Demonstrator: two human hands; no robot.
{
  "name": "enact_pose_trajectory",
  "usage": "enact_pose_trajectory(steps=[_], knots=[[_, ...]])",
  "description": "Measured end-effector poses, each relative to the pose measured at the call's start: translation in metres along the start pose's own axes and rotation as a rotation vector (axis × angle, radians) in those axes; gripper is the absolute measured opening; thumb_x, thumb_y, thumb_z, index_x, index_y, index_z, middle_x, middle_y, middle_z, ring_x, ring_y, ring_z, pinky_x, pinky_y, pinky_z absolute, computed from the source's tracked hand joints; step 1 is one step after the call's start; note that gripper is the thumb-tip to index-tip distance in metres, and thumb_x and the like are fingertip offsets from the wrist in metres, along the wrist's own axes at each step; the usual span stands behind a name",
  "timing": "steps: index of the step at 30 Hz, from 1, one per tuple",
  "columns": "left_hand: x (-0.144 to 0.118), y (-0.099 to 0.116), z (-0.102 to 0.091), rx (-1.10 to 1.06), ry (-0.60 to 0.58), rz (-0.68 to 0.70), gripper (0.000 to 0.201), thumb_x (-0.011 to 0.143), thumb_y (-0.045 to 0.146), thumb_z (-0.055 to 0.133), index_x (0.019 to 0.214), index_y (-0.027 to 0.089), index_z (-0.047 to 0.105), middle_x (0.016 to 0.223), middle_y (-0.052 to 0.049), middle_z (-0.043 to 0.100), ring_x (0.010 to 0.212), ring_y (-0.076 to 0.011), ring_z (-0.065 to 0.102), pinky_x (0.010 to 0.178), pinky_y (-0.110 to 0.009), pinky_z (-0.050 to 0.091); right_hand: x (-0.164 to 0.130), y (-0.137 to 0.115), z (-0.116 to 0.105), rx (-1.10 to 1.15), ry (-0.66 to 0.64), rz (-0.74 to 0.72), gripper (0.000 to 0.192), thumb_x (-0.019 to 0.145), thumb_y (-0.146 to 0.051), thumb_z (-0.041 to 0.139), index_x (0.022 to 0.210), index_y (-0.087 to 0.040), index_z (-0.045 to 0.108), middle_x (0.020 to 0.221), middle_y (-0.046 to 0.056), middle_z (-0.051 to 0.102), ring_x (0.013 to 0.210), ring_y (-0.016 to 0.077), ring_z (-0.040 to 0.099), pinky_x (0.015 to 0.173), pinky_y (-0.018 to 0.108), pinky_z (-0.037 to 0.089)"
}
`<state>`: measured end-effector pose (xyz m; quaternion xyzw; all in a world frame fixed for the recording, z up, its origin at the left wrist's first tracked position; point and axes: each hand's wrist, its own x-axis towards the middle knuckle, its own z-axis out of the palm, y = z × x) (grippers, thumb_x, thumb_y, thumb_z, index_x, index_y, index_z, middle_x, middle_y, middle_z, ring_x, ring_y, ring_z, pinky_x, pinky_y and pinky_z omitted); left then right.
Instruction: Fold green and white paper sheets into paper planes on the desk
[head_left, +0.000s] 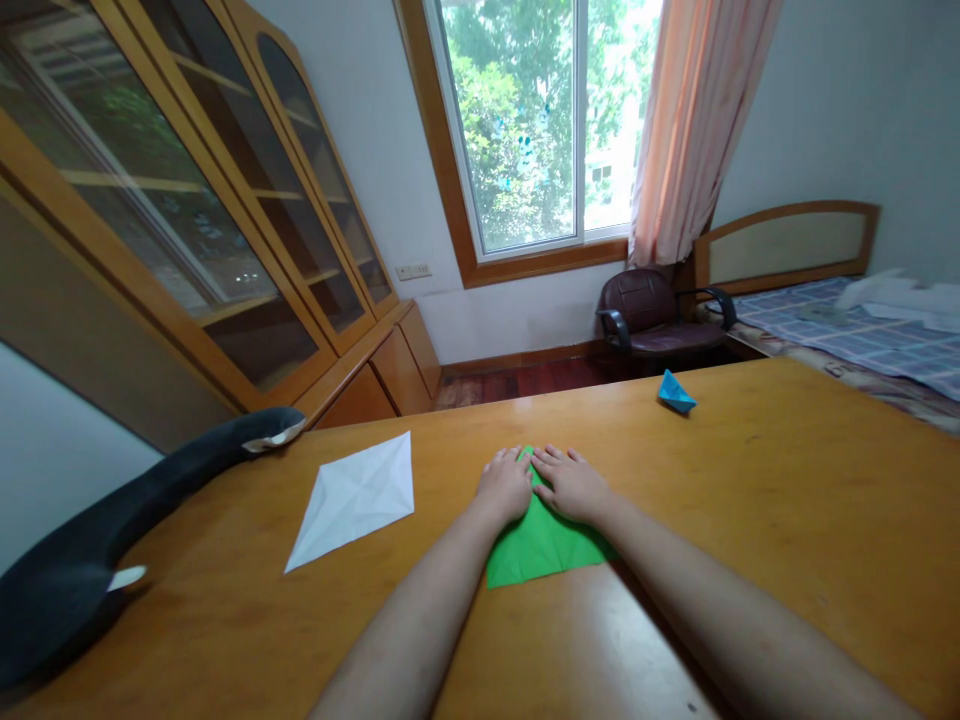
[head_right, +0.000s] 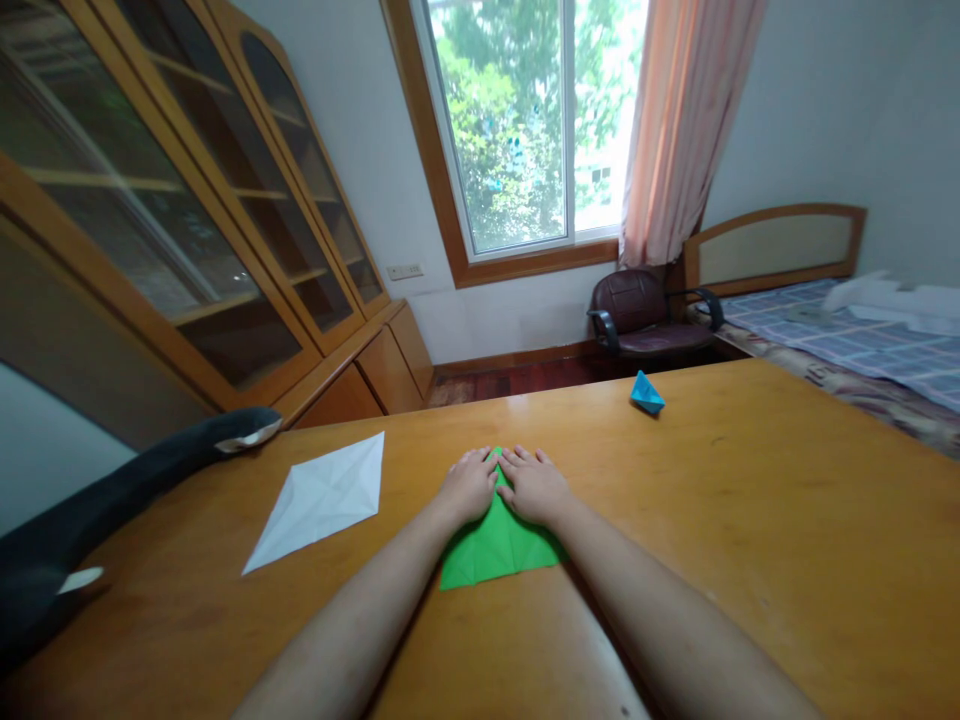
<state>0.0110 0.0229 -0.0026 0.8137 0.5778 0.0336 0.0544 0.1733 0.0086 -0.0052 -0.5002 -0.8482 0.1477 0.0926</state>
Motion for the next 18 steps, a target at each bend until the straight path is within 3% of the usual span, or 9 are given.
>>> enact_pose_trajectory(steps=[4,6,18], knots=[[0.016,-0.014,-0.011,-0.024,-0.029,0.105,0.036,0.093,0.028,0.04,0.114,0.024,0.07,0.125,-0.009,0.062,0.113,-0.0249,0.056,0.101,-0.038,0.042,0.001,-0.001,0.0,0.004,-0.006,0.002,0.065,0.091,-0.046,0.041,0.149,-0.02,0.033,0.154,0.008,0.032,0.143,0.0285,0.026,0.114,0.054,0.018],[0.024,-0.022,-0.016,-0.04,-0.032,0.177,0.034,0.093,0.027,0.042,0.109,0.024,0.072,0.115,-0.008,0.065,0.105,-0.023,0.058,0.097,-0.035,0.044,0.001,-0.001,-0.001,0.006,-0.01,0.005,0.065,0.09,-0.046,0.041,0.149,-0.018,0.033,0.154,0.009,0.032,0.143,0.0284,0.025,0.114,0.054,0.017],[0.032,-0.048,-0.015,-0.102,-0.012,0.292,0.035,0.089,0.03,0.054,0.122,0.026,0.066,0.119,-0.007,0.06,0.11,-0.0221,0.053,0.102,-0.034,0.04,0.001,-0.003,-0.003,0.007,-0.02,0.009,0.065,0.09,-0.046,0.04,0.148,-0.017,0.036,0.154,0.008,0.031,0.143,0.0287,0.024,0.115,0.054,0.017]])
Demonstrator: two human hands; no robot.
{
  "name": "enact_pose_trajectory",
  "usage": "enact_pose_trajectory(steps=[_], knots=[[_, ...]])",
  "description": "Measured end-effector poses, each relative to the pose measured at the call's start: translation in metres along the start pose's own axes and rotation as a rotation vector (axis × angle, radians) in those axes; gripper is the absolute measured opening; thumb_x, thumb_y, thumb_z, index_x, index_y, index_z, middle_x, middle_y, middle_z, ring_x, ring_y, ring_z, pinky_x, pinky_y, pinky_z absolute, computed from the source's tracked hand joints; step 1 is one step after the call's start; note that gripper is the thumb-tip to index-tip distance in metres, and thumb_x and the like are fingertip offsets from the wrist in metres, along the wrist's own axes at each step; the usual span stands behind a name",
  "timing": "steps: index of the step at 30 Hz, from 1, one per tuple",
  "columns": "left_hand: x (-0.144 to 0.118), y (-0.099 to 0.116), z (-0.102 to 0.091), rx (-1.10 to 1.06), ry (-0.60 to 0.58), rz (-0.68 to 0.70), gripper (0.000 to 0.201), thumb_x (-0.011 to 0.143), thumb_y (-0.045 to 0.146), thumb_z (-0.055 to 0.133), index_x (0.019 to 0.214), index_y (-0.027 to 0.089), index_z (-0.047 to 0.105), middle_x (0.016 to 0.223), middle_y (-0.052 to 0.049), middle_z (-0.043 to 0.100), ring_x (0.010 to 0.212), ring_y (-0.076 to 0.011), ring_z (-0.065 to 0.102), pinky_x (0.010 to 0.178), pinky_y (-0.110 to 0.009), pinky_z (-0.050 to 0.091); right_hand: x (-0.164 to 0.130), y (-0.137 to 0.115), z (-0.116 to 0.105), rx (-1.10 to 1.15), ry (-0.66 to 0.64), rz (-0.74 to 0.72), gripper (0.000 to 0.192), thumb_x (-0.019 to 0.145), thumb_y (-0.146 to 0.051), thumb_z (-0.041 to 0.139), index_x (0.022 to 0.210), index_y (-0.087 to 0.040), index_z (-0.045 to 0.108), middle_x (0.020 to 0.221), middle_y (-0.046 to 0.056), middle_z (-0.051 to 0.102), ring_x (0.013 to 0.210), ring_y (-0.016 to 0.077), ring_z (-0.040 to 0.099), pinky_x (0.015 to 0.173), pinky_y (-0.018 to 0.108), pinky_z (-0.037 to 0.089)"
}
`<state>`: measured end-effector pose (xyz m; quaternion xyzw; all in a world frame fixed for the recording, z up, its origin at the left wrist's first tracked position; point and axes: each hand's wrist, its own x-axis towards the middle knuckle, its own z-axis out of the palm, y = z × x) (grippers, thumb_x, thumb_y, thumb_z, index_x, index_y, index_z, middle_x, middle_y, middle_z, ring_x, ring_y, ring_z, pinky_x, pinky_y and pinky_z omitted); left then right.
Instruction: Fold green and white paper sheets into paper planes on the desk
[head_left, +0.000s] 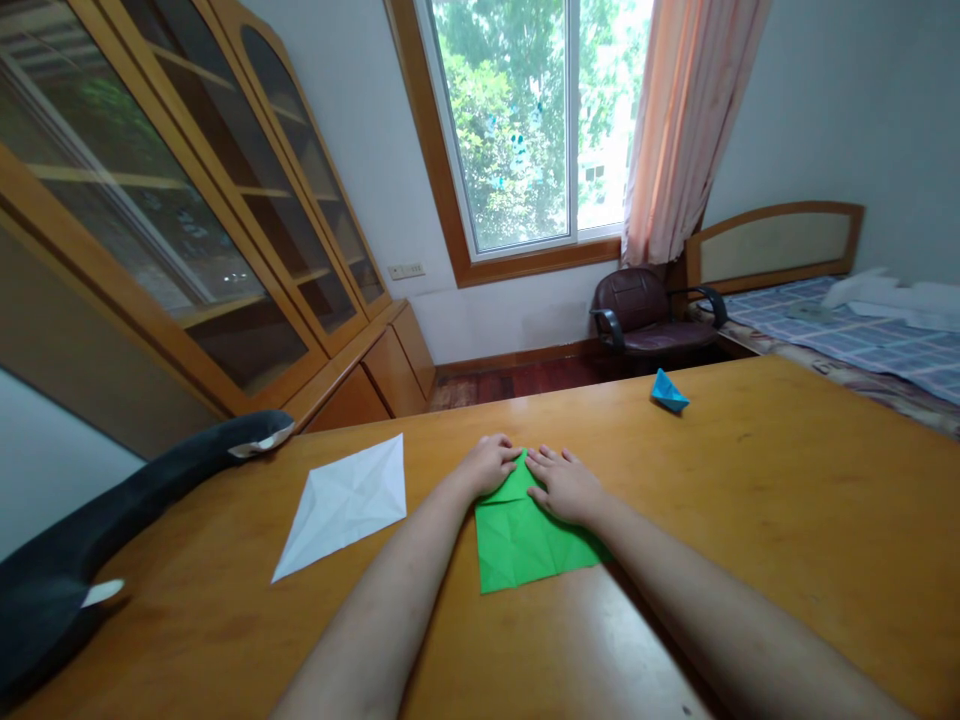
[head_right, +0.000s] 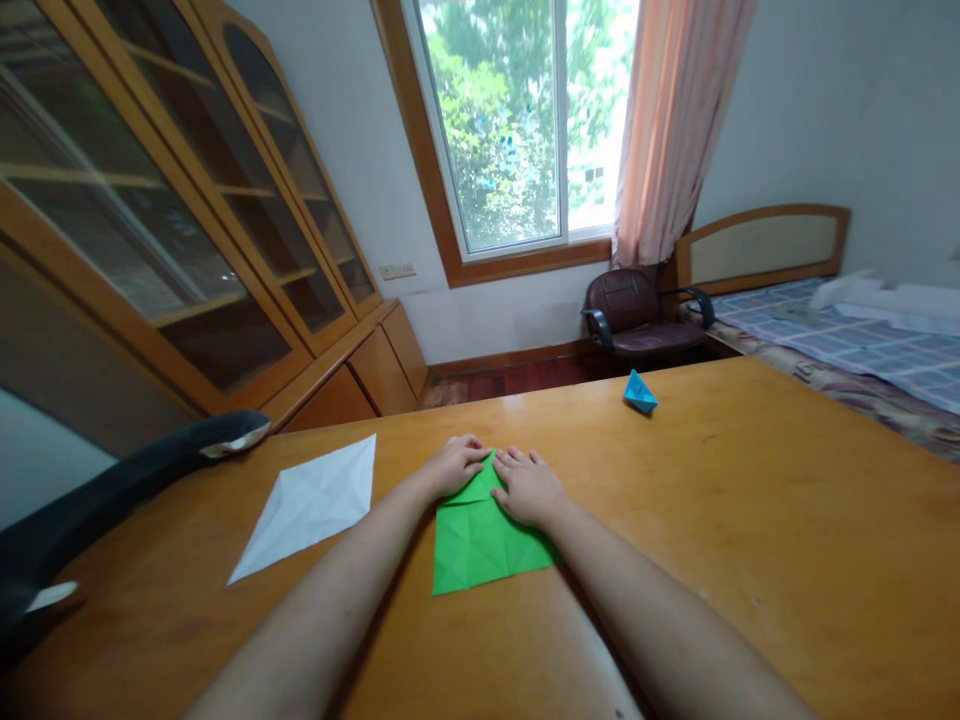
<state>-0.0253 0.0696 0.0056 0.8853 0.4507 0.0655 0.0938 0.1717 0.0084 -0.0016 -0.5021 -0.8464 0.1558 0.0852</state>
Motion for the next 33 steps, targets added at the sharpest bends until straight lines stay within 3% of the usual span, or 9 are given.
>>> enact_pose_trajectory(steps=[7,12,22,28,30,33], knots=[[-0.011,-0.012,0.004,-0.043,0.018,0.017,0.033,0.09,0.031,0.055,0.121,0.027,0.066,0.13,-0.007,0.057,0.12,-0.0226,0.05,0.107,-0.037,0.037,0.0,0.0,0.0,0.004,-0.004,0.006,0.064,0.089,-0.045,0.041,0.148,-0.018,0.037,0.155,0.008,0.03,0.143,0.0282,0.024,0.115,0.053,0.017],[-0.025,-0.009,0.0,0.005,0.014,0.048,0.032,0.09,0.031,0.054,0.119,0.027,0.068,0.132,-0.008,0.057,0.121,-0.0242,0.05,0.107,-0.039,0.037,-0.001,-0.001,-0.001,0.016,-0.003,0.008,0.064,0.09,-0.045,0.041,0.147,-0.017,0.037,0.155,0.007,0.029,0.143,0.0284,0.024,0.115,0.054,0.016],[-0.096,0.001,-0.003,-0.027,0.04,-0.039,0.032,0.093,0.032,0.051,0.121,0.031,0.066,0.138,-0.004,0.055,0.127,-0.0222,0.047,0.11,-0.04,0.035,-0.002,-0.001,-0.002,0.017,-0.007,0.015,0.064,0.089,-0.045,0.042,0.147,-0.018,0.037,0.156,0.008,0.029,0.144,0.028,0.023,0.115,0.053,0.016],[-0.125,0.01,-0.009,-0.014,0.044,-0.072,0.033,0.093,0.031,0.049,0.121,0.03,0.066,0.137,-0.005,0.056,0.126,-0.0227,0.048,0.109,-0.04,0.036,0.0,0.001,0.0,0.017,-0.01,0.015,0.064,0.089,-0.045,0.042,0.148,-0.019,0.037,0.156,0.007,0.028,0.144,0.0279,0.024,0.115,0.052,0.016],[-0.13,0.013,-0.015,-0.001,0.03,-0.052,0.032,0.093,0.031,0.048,0.117,0.028,0.069,0.135,-0.005,0.058,0.123,-0.0233,0.05,0.107,-0.039,0.037,0.001,0.001,0.001,0.015,-0.008,0.011,0.064,0.089,-0.045,0.041,0.148,-0.019,0.037,0.156,0.007,0.028,0.143,0.0278,0.024,0.115,0.053,0.016],[-0.129,0.016,-0.027,-0.017,-0.019,-0.082,0.028,0.09,0.029,0.049,0.096,0.025,0.076,0.126,-0.006,0.064,0.116,-0.0239,0.055,0.1,-0.035,0.041,0.001,0.001,0.0,0.015,-0.01,0.008,0.064,0.089,-0.045,0.041,0.148,-0.018,0.037,0.156,0.007,0.028,0.143,0.0278,0.024,0.115,0.053,0.016]])
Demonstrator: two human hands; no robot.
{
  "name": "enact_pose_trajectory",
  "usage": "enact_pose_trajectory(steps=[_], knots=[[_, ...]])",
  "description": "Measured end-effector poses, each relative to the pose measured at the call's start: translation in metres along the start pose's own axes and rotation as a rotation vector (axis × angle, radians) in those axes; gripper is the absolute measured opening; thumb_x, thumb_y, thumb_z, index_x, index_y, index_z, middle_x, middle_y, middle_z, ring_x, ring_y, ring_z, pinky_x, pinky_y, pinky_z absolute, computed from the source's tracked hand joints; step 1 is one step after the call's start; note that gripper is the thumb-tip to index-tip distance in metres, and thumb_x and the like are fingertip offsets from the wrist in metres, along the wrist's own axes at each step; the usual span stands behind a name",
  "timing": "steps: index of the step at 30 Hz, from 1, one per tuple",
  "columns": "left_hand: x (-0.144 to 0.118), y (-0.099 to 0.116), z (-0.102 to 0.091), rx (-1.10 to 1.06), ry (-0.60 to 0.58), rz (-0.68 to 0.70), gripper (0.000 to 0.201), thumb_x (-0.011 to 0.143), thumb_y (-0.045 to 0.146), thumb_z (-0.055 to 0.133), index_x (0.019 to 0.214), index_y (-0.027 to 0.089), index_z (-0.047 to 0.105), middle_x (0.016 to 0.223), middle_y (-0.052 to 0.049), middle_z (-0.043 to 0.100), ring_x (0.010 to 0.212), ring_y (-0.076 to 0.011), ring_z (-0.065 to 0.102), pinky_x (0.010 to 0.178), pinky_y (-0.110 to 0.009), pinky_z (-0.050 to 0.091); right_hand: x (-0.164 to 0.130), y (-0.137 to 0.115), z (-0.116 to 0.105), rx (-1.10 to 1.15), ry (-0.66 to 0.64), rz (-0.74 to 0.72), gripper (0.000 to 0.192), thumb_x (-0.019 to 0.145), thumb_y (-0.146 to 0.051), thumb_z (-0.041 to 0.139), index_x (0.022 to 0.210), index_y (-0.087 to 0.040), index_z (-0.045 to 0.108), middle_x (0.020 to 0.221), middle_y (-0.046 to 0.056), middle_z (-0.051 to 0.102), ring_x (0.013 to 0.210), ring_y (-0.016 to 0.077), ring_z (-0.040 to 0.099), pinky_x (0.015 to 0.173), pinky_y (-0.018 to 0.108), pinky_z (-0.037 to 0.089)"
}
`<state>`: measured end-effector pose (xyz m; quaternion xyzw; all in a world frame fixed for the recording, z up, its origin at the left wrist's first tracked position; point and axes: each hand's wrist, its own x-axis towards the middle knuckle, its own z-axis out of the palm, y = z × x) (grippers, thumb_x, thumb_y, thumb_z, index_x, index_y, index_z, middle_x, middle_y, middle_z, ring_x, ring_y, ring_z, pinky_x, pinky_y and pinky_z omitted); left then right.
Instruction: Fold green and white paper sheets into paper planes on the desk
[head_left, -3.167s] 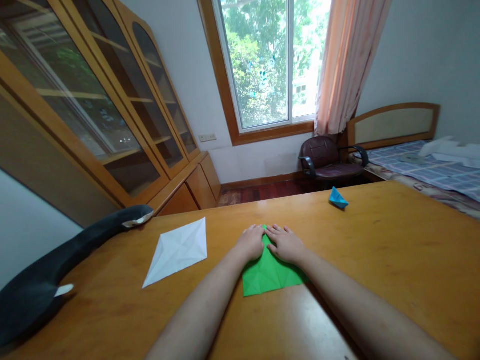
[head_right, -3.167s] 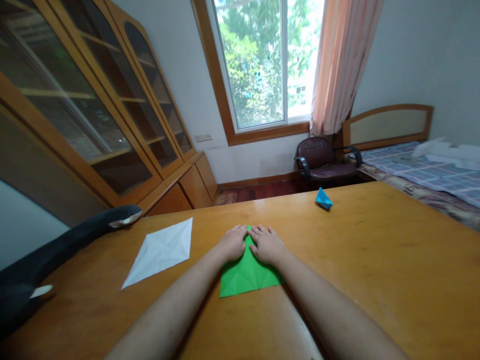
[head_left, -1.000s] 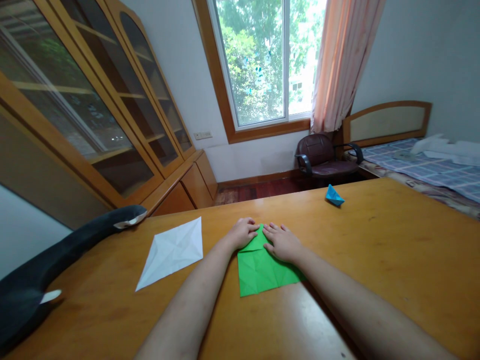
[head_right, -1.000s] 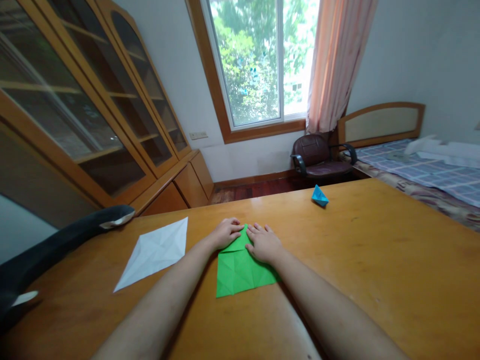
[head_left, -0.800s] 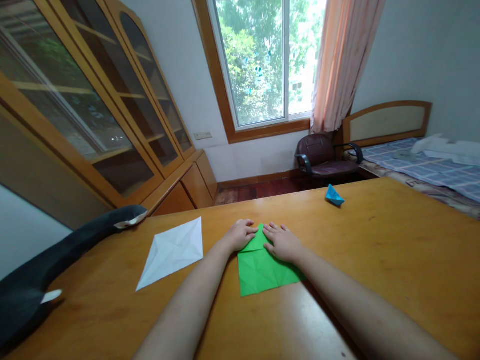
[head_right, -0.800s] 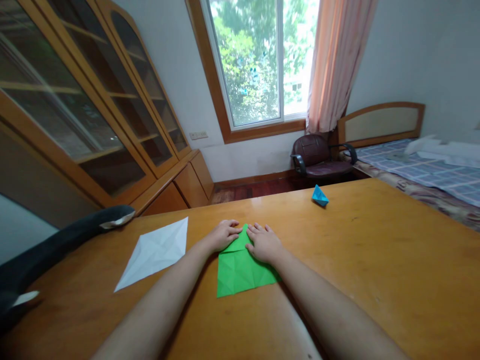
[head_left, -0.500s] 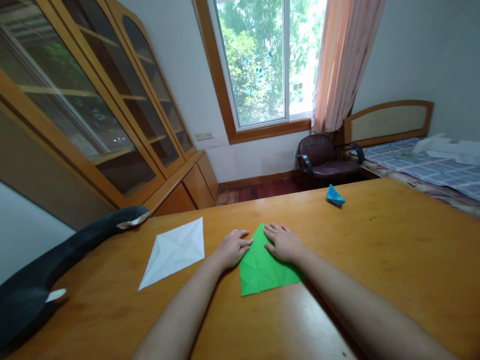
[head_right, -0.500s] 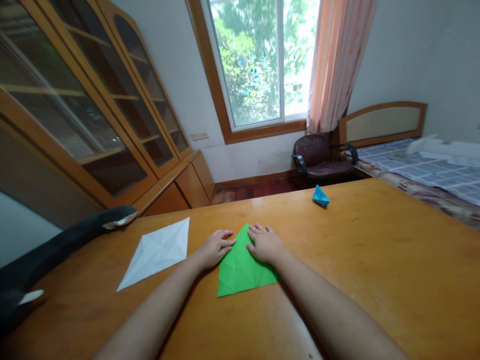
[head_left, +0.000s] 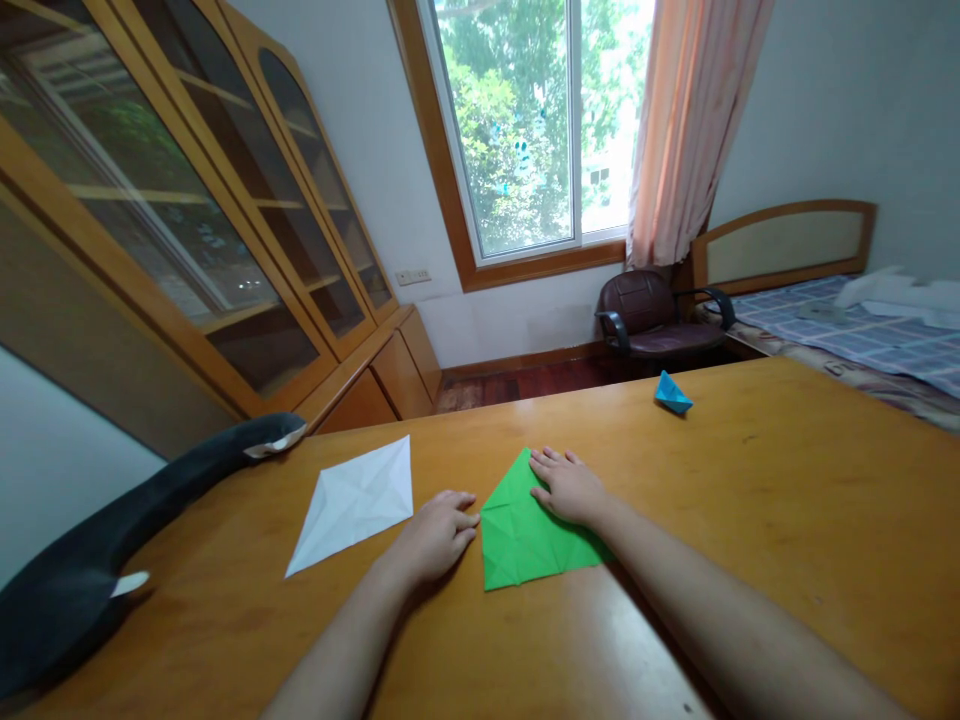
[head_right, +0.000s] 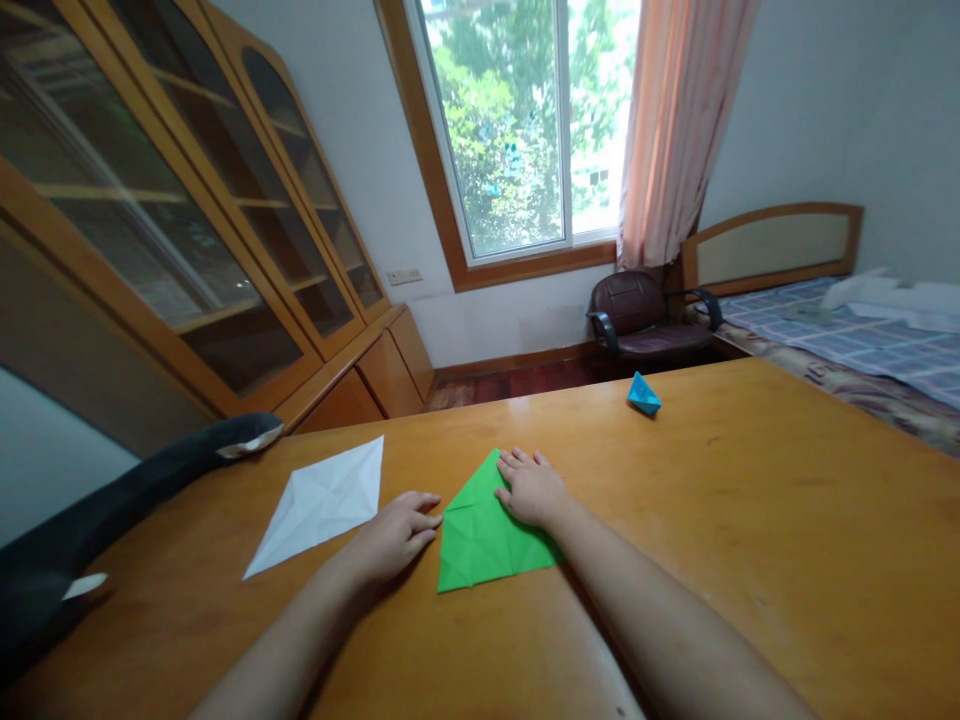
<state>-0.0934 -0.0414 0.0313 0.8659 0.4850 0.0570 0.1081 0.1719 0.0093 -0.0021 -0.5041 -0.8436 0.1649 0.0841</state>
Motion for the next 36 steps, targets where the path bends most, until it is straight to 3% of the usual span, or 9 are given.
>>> enact_pose_trajectory(steps=[3,6,12,14,23,27,32,36], knots=[[0.014,0.005,-0.013,-0.045,0.026,-0.117,0.03,0.087,0.026,0.049,0.077,0.019,0.076,0.109,-0.008,0.071,0.1,-0.022,0.062,0.09,-0.03,0.045,0.0,-0.001,-0.001,0.004,-0.003,0.006,0.064,0.089,-0.045,0.041,0.147,-0.018,0.037,0.156,0.008,0.028,0.144,0.0278,0.024,0.115,0.053,0.016],[0.038,0.012,-0.019,-0.103,0.117,-0.265,0.028,0.085,0.024,0.047,0.083,0.017,0.075,0.089,-0.007,0.073,0.086,-0.0198,0.064,0.076,-0.027,0.045,0.0,-0.001,-0.001,0.007,0.0,0.007,0.064,0.089,-0.045,0.042,0.147,-0.018,0.037,0.156,0.007,0.028,0.143,0.0281,0.024,0.115,0.053,0.016],[0.078,0.019,-0.001,-0.099,-0.011,-0.411,0.019,0.077,0.025,0.058,0.081,0.015,0.073,0.083,-0.009,0.073,0.076,-0.0199,0.064,0.067,-0.026,0.042,-0.002,0.0,-0.001,0.004,0.016,-0.002,0.064,0.089,-0.045,0.042,0.147,-0.017,0.038,0.155,0.007,0.03,0.143,0.0282,0.025,0.115,0.053,0.017],[0.084,0.019,0.007,-0.121,-0.001,-0.436,0.02,0.075,0.026,0.061,0.086,0.014,0.073,0.084,-0.008,0.072,0.077,-0.0194,0.064,0.067,-0.026,0.042,-0.002,-0.001,-0.001,0.003,0.021,-0.003,0.064,0.089,-0.045,0.042,0.147,-0.017,0.038,0.155,0.007,0.03,0.143,0.0282,0.025,0.115,0.053,0.017],[0.089,0.02,0.031,-0.29,0.152,-0.422,0.058,0.067,0.017,0.072,0.123,0.013,0.061,0.1,-0.008,0.07,0.089,-0.0197,0.063,0.08,-0.026,0.047,-0.002,0.0,-0.003,0.046,0.014,0.014,0.063,0.089,-0.044,0.047,0.146,-0.02,0.039,0.155,0.007,0.031,0.143,0.028,0.025,0.115,0.052,0.017],[0.087,0.018,0.033,-0.379,0.155,-0.381,0.056,0.071,0.015,0.069,0.126,0.013,0.06,0.092,-0.005,0.069,0.082,-0.0175,0.062,0.076,-0.026,0.047,0.001,0.006,-0.002,0.129,0.087,0.055,0.06,0.087,-0.032,0.048,0.145,-0.019,0.041,0.154,0.009,0.031,0.141,0.025,0.032,0.115,0.046,0.024],[0.086,0.011,0.039,-0.473,0.213,-0.358,0.053,0.07,0.012,0.068,0.123,0.014,0.062,0.083,-0.002,0.067,0.074,-0.0148,0.06,0.071,-0.025,0.046,0.001,0.016,-0.004,0.251,0.25,0.085,0.062,0.076,-0.016,0.056,0.137,-0.013,0.052,0.139,0.013,0.054,0.128,0.0243,0.049,0.11,0.036,0.034],[0.086,0.01,0.042,-0.524,0.246,-0.333,0.049,0.071,0.011,0.066,0.12,0.014,0.064,0.081,-0.002,0.066,0.071,-0.0143,0.059,0.069,-0.025,0.046,-0.003,0.023,-0.008,0.291,0.263,0.131,0.067,0.071,-0.018,0.062,0.137,-0.012,0.052,0.128,0.015,0.062,0.116,0.0261,0.058,0.101,0.036,0.043]])
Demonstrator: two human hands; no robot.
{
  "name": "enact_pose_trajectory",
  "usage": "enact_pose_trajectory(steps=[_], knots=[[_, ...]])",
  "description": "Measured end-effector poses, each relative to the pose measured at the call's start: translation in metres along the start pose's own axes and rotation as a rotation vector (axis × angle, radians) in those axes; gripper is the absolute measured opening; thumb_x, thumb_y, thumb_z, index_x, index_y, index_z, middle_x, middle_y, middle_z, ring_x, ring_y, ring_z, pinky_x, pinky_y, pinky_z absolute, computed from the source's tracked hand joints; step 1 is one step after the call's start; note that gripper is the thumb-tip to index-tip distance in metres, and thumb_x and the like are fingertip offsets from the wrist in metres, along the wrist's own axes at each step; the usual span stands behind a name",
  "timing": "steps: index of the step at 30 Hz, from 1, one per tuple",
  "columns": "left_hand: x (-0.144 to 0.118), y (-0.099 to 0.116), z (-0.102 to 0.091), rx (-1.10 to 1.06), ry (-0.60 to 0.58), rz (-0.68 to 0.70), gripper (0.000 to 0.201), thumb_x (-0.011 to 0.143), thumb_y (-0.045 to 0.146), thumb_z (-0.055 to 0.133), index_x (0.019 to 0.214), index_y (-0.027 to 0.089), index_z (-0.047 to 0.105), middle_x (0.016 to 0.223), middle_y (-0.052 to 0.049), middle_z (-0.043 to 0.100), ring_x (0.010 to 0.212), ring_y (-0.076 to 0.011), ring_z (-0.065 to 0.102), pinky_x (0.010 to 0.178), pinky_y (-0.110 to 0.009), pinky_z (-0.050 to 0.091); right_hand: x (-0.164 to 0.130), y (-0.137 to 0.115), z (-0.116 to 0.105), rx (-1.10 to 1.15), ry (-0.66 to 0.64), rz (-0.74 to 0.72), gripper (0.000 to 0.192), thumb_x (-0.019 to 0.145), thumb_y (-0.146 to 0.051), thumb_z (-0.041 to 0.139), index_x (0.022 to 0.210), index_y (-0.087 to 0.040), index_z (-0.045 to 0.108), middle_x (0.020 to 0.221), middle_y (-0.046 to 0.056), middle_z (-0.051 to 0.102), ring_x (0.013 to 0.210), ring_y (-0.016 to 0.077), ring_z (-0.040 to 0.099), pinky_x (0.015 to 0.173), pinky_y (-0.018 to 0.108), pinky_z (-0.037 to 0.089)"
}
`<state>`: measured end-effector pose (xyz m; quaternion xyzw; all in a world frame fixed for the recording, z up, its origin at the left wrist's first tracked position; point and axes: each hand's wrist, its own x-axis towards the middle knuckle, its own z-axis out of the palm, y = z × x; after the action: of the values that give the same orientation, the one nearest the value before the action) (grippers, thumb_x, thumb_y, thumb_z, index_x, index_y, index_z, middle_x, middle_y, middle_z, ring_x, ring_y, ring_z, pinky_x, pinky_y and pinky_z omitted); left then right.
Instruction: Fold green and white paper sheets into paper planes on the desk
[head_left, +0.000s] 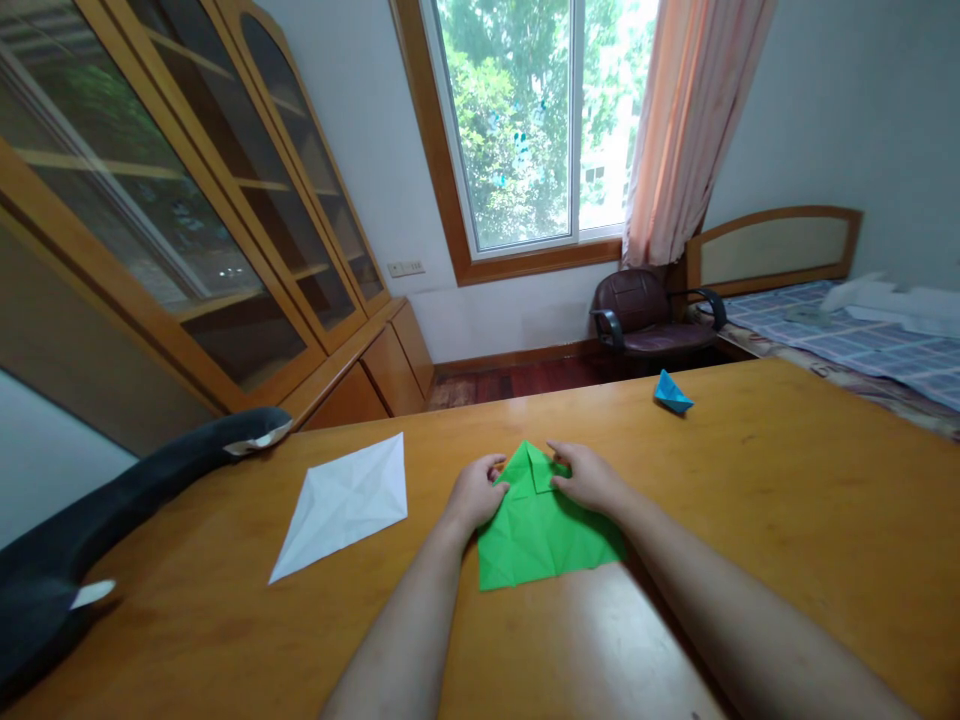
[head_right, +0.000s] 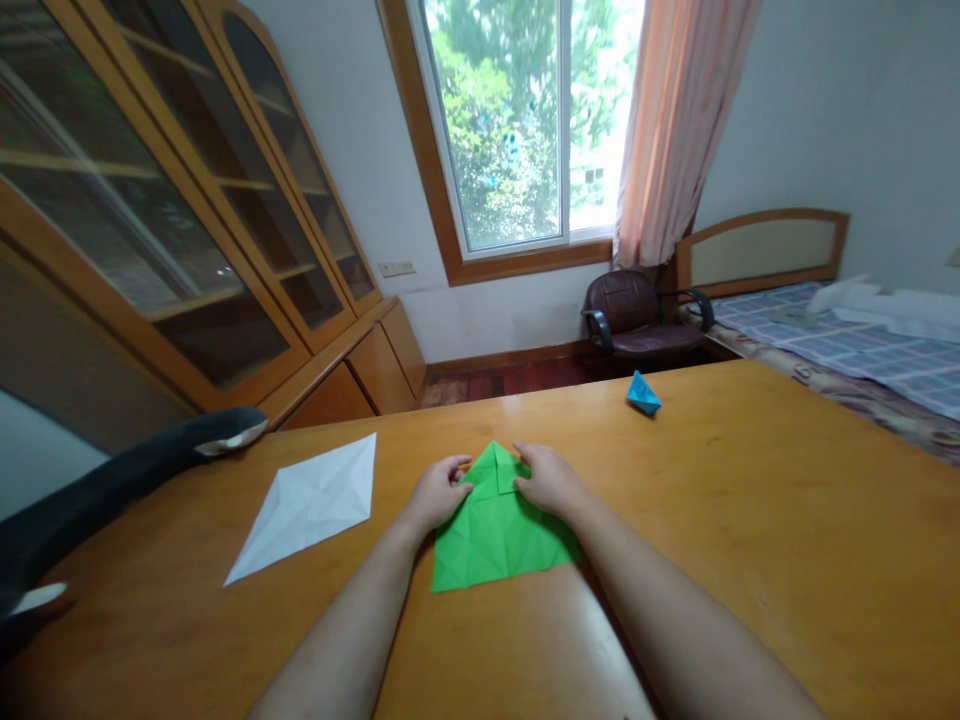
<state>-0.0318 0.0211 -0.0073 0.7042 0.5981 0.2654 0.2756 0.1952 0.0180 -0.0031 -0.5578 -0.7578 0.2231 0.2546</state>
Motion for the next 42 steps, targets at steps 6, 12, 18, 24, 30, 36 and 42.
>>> enact_pose_trajectory(steps=[6,12,18,24,30,36,42], knots=[[-0.001,0.004,0.002,-0.152,0.024,0.044,0.041,0.073,0.006,0.063,0.113,0.014,0.067,0.093,-0.006,0.071,0.083,-0.0164,0.064,0.081,-0.028,0.05,0.001,0.004,-0.003,-0.085,-0.026,0.017,0.072,0.064,-0.024,0.072,0.134,-0.013,0.055,0.126,0.016,0.062,0.114,0.029,0.058,0.099,0.037,0.043],[-0.001,0.007,0.001,-0.31,-0.005,0.101,0.032,0.076,0.006,0.058,0.105,0.015,0.069,0.105,-0.007,0.073,0.095,-0.0187,0.067,0.09,-0.031,0.051,0.003,0.004,-0.004,-0.085,-0.061,0.069,0.062,0.064,-0.025,0.073,0.124,-0.017,0.061,0.121,0.013,0.066,0.109,0.0293,0.061,0.092,0.035,0.046],[-0.002,0.005,-0.004,-0.325,-0.044,0.13,0.026,0.074,0.01,0.06,0.097,0.014,0.071,0.097,-0.006,0.074,0.089,-0.0198,0.067,0.085,-0.032,0.051,0.002,0.003,-0.01,-0.012,-0.08,0.112,0.047,0.062,-0.013,0.067,0.109,-0.017,0.066,0.103,0.007,0.071,0.09,0.0216,0.065,0.073,0.024,0.044],[-0.005,0.004,-0.011,-0.298,-0.192,0.097,0.032,0.061,0.0,0.058,0.088,0.013,0.069,0.083,-0.002,0.072,0.074,-0.0158,0.064,0.066,-0.024,0.047,0.002,0.0,-0.014,-0.055,-0.113,0.127,0.025,0.062,-0.008,0.06,0.084,-0.016,0.069,0.081,0.003,0.07,0.073,0.0166,0.06,0.058,0.022,0.034],[-0.01,0.011,-0.016,0.028,-0.142,0.189,0.017,0.068,0.013,0.066,0.085,0.017,0.068,0.08,0.001,0.069,0.073,-0.0156,0.061,0.063,-0.024,0.041,0.003,0.003,-0.013,-0.082,-0.149,0.102,0.02,0.065,-0.009,0.06,0.079,-0.016,0.072,0.075,0.002,0.069,0.069,0.0158,0.058,0.057,0.023,0.032],[-0.015,0.022,-0.005,0.21,-0.011,0.095,0.035,0.067,0.034,0.078,0.096,0.022,0.062,0.089,-0.001,0.07,0.082,-0.0196,0.063,0.067,-0.026,0.041,0.004,0.004,-0.012,-0.073,-0.166,0.103,0.018,0.067,-0.014,0.063,0.082,-0.016,0.073,0.079,0.003,0.071,0.072,0.0168,0.06,0.059,0.023,0.035],[-0.016,0.03,0.004,0.348,0.024,0.054,0.04,0.07,0.041,0.075,0.103,0.023,0.061,0.091,-0.004,0.07,0.085,-0.0229,0.064,0.067,-0.027,0.04,0.003,0.002,-0.013,-0.073,-0.162,0.094,0.017,0.068,-0.014,0.062,0.082,-0.016,0.073,0.081,0.004,0.071,0.075,0.0179,0.061,0.061,0.023,0.036]])
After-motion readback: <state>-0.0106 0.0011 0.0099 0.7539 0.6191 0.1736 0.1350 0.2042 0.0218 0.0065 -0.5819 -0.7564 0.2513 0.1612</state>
